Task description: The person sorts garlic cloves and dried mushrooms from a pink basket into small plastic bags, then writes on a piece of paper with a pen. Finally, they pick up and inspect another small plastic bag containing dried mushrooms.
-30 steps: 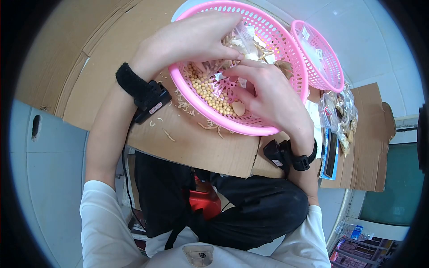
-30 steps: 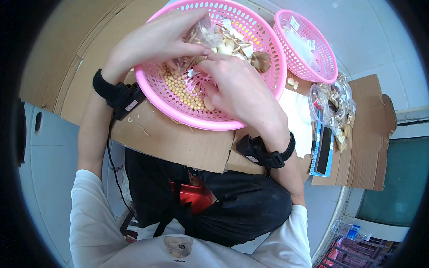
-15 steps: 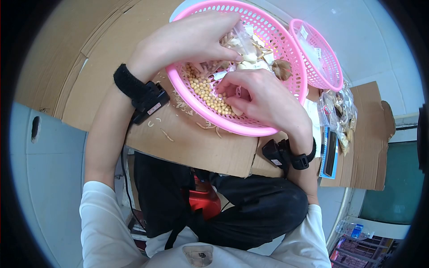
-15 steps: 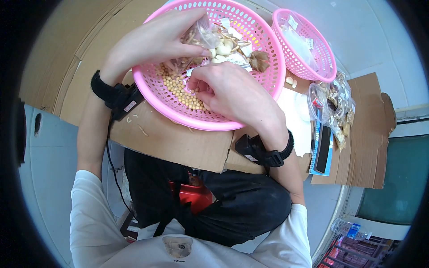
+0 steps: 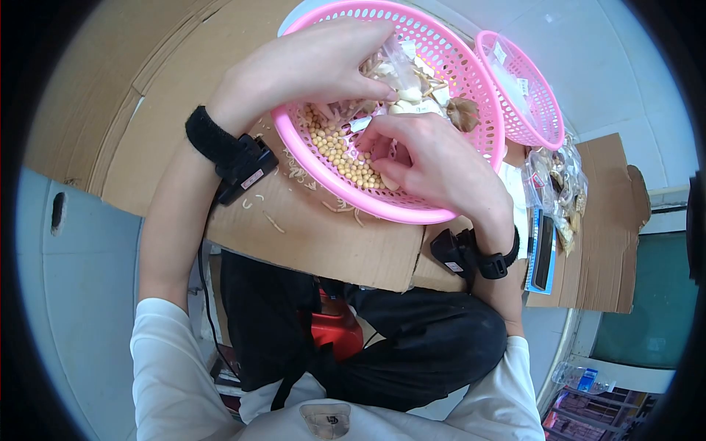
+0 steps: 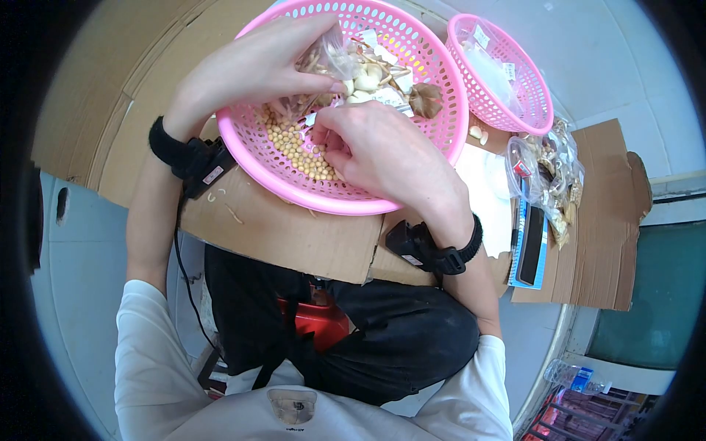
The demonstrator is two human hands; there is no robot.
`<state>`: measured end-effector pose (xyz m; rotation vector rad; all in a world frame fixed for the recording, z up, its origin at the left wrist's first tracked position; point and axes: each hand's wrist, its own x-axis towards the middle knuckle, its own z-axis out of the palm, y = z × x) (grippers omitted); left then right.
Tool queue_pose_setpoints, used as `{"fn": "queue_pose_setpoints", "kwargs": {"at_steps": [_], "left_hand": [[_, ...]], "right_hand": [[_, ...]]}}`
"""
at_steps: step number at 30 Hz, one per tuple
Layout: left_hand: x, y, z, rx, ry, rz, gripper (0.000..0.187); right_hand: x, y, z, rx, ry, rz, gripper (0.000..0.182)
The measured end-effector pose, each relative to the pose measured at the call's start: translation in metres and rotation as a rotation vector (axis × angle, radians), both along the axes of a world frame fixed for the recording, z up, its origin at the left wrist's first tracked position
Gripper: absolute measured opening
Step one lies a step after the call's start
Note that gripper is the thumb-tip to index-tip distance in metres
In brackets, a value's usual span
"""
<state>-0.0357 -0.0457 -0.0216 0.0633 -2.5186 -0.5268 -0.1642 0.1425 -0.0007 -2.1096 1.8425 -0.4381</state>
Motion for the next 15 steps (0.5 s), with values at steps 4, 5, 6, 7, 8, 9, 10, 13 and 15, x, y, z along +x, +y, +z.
{"fn": "queue_pose_setpoints", "kwargs": {"at_steps": [4,5,6,7,8,9,10,13,15], "left_hand": [[0.003,0.004,0.008,0.08,-0.098,0.005,0.051],[0.005,0.007,0.01,0.082,-0.098,0.006,0.051],[0.007,0.01,0.012,0.178,-0.127,0.005,0.051],[0.008,0.011,0.014,0.273,-0.156,0.004,0.05],[0.006,0.008,0.01,0.271,-0.155,0.005,0.05],[0.002,0.004,0.005,0.13,-0.07,-0.003,0.05],[0.0,0.002,0.001,-0.008,0.014,-0.011,0.049],[0.001,0.005,0.007,-0.013,-0.025,0.0,0.049],[0.02,0.022,0.035,0.103,-0.145,0.001,0.049]], "right_hand": [[0.0,0.0,-0.001,0.017,-0.01,0.002,0.013],[-0.001,0.0,-0.001,0.012,0.005,0.009,0.012],[-0.001,0.0,-0.001,0.007,0.021,0.015,0.01],[0.0,0.0,0.0,0.007,0.022,0.016,0.01],[0.0,0.0,0.001,0.006,0.021,0.009,0.009],[0.001,-0.001,0.001,0.005,0.019,0.001,0.009],[0.001,-0.001,0.0,0.004,0.019,0.001,0.009],[-0.002,0.0,-0.003,-0.021,0.007,0.012,0.01],[-0.002,0.0,-0.002,-0.019,0.003,0.017,0.01]]}}
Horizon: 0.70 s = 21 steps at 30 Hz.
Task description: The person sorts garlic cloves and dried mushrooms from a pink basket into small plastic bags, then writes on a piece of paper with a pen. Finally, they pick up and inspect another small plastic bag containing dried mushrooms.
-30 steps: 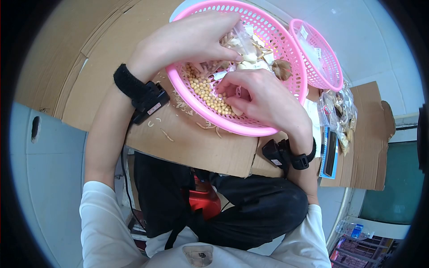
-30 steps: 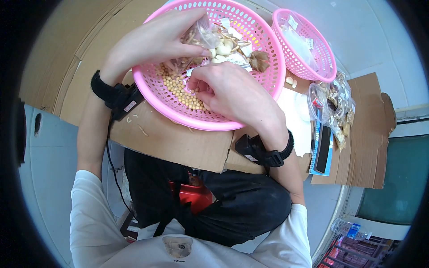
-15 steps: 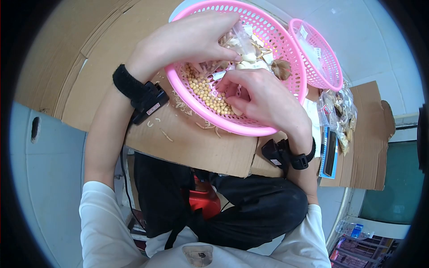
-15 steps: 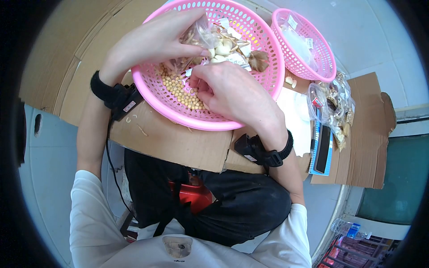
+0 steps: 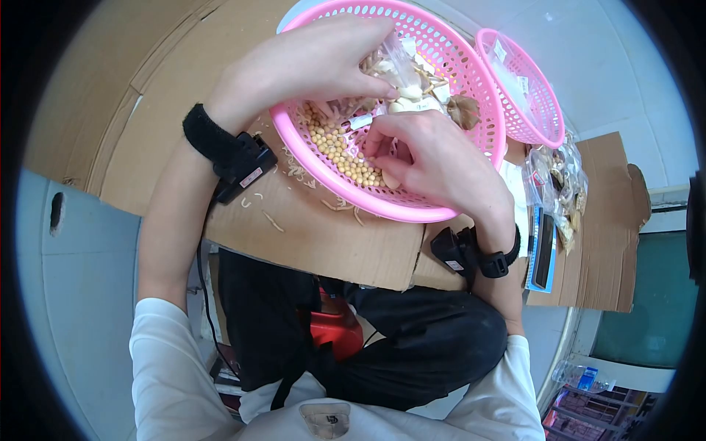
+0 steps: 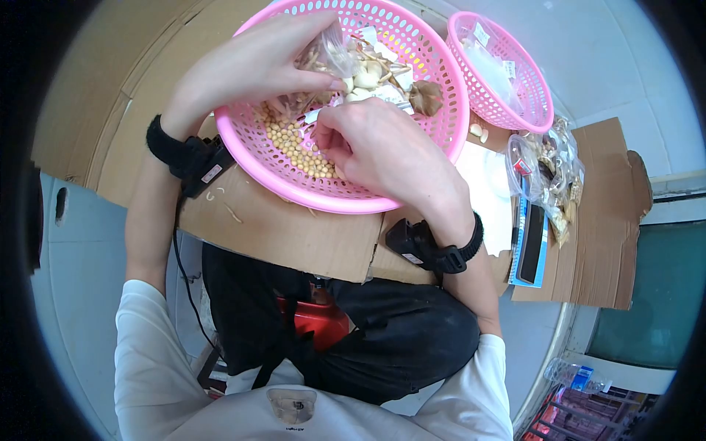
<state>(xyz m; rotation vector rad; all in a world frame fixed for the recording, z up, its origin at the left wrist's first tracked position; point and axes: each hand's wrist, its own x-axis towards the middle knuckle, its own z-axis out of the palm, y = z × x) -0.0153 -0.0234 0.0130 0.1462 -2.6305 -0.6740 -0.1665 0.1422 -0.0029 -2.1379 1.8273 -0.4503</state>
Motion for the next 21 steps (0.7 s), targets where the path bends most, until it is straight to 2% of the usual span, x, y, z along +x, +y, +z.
{"fn": "queue_pose_setpoints", "kwargs": {"at_steps": [1,2,4,11,13,17,19,21], "left_hand": [[0.008,0.008,0.011,0.116,-0.119,0.006,0.048],[0.002,0.001,0.002,0.117,-0.118,0.008,0.048],[-0.016,-0.016,-0.023,-0.03,0.071,-0.011,0.049],[-0.021,-0.023,-0.033,-0.159,0.177,-0.027,0.045],[-0.009,-0.009,-0.006,0.163,-0.17,0.028,0.045],[0.004,-0.002,0.011,0.096,-0.115,-0.001,0.042],[-0.004,-0.005,0.006,0.09,-0.225,0.086,0.039],[-0.009,-0.01,-0.006,0.098,-0.199,0.08,0.037]], "right_hand": [[0.001,0.0,0.0,0.001,0.0,0.001,0.01],[0.001,0.0,0.001,0.002,-0.014,-0.004,0.01],[0.002,0.001,0.003,0.005,-0.026,-0.009,0.01],[-0.001,0.001,-0.003,-0.1,0.037,-0.043,0.013],[-0.002,0.002,-0.007,-0.113,0.058,-0.066,0.017],[-0.002,0.0,-0.005,-0.208,0.035,-0.059,0.018],[-0.002,-0.001,-0.004,-0.249,0.02,-0.064,0.018],[-0.002,-0.002,-0.003,-0.234,0.001,-0.089,0.022]]}}
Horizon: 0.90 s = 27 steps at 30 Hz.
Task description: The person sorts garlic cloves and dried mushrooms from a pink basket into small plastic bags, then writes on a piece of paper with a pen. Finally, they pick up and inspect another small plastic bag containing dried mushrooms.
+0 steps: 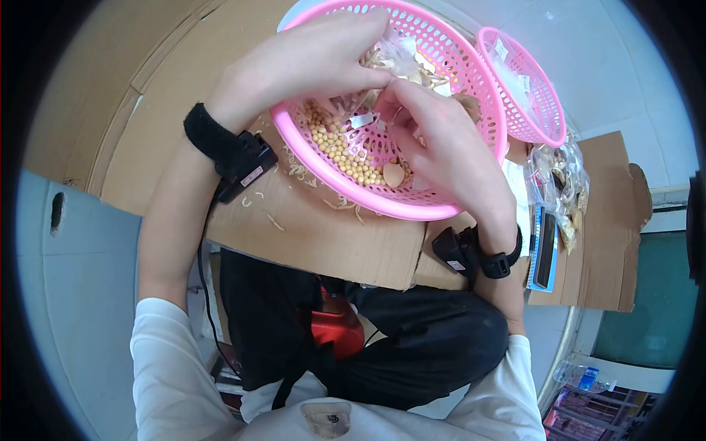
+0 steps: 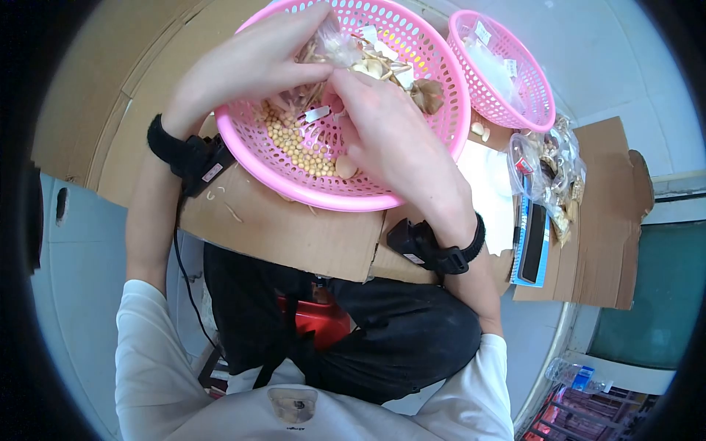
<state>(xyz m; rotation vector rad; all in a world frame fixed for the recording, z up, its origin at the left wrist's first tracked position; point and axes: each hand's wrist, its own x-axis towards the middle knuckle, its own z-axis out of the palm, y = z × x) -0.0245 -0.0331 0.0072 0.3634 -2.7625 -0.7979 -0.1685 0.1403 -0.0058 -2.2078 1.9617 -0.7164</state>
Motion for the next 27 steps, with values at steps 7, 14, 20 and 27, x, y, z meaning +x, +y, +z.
{"fn": "queue_pose_setpoints", "kwargs": {"at_steps": [7,14,20,27], "left_hand": [[0.005,0.007,0.021,0.054,-0.125,0.027,0.036],[-0.006,-0.002,-0.017,0.195,0.165,0.054,0.045],[-0.005,-0.003,-0.009,-0.018,0.045,-0.111,0.065],[-0.002,-0.001,-0.014,-0.019,0.196,-0.198,0.072]], "right_hand": [[0.003,-0.001,0.006,0.019,-0.074,0.049,0.023],[0.011,0.002,0.015,-0.139,-0.081,-0.017,0.014],[0.013,0.002,0.021,-0.289,-0.232,-0.181,0.016],[0.006,-0.001,0.013,-0.347,-0.124,-0.098,0.034]]}}
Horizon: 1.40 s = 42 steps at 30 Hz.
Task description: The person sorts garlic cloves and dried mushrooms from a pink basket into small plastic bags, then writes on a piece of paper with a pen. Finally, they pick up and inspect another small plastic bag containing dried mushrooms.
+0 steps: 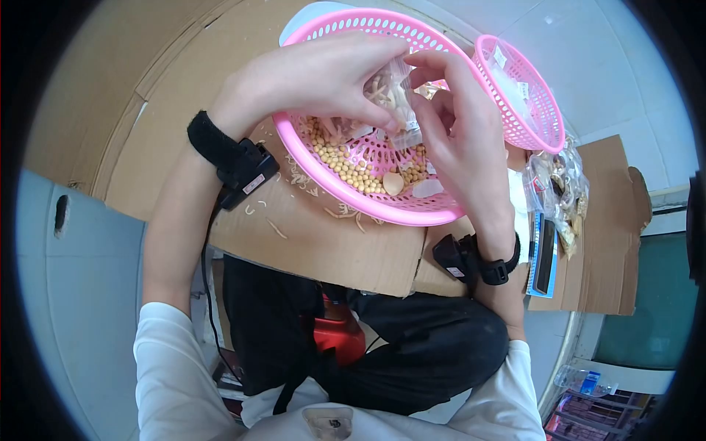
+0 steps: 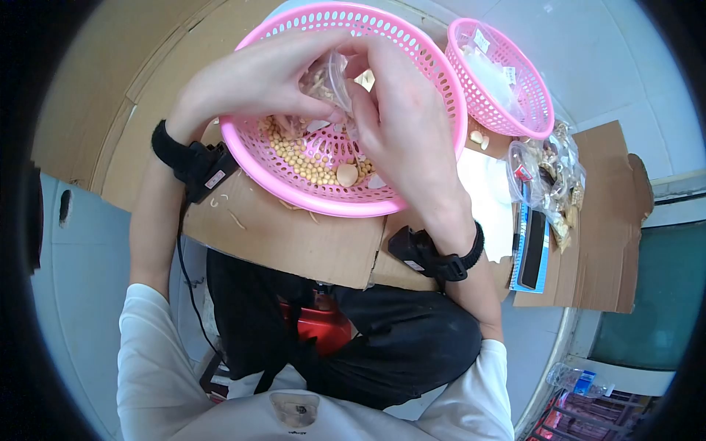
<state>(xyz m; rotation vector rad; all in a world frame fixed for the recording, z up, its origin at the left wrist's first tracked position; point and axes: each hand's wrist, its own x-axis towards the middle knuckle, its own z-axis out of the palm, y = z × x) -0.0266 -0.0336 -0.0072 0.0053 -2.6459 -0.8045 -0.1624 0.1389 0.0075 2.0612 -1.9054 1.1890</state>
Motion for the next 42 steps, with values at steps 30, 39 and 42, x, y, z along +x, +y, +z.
{"fn": "queue_pose_setpoints", "kwargs": {"at_steps": [30,39,42], "left_hand": [[-0.006,-0.013,-0.016,-0.127,0.145,0.113,0.049],[-0.013,-0.014,-0.019,-0.203,0.216,0.1,0.046],[-0.006,-0.007,-0.009,-0.141,0.15,0.105,0.046]], "right_hand": [[-0.001,0.003,-0.004,0.337,0.165,0.102,0.01],[-0.002,0.004,-0.008,0.535,0.129,0.174,0.016],[-0.004,0.003,-0.011,0.547,0.128,0.204,0.019]]}}
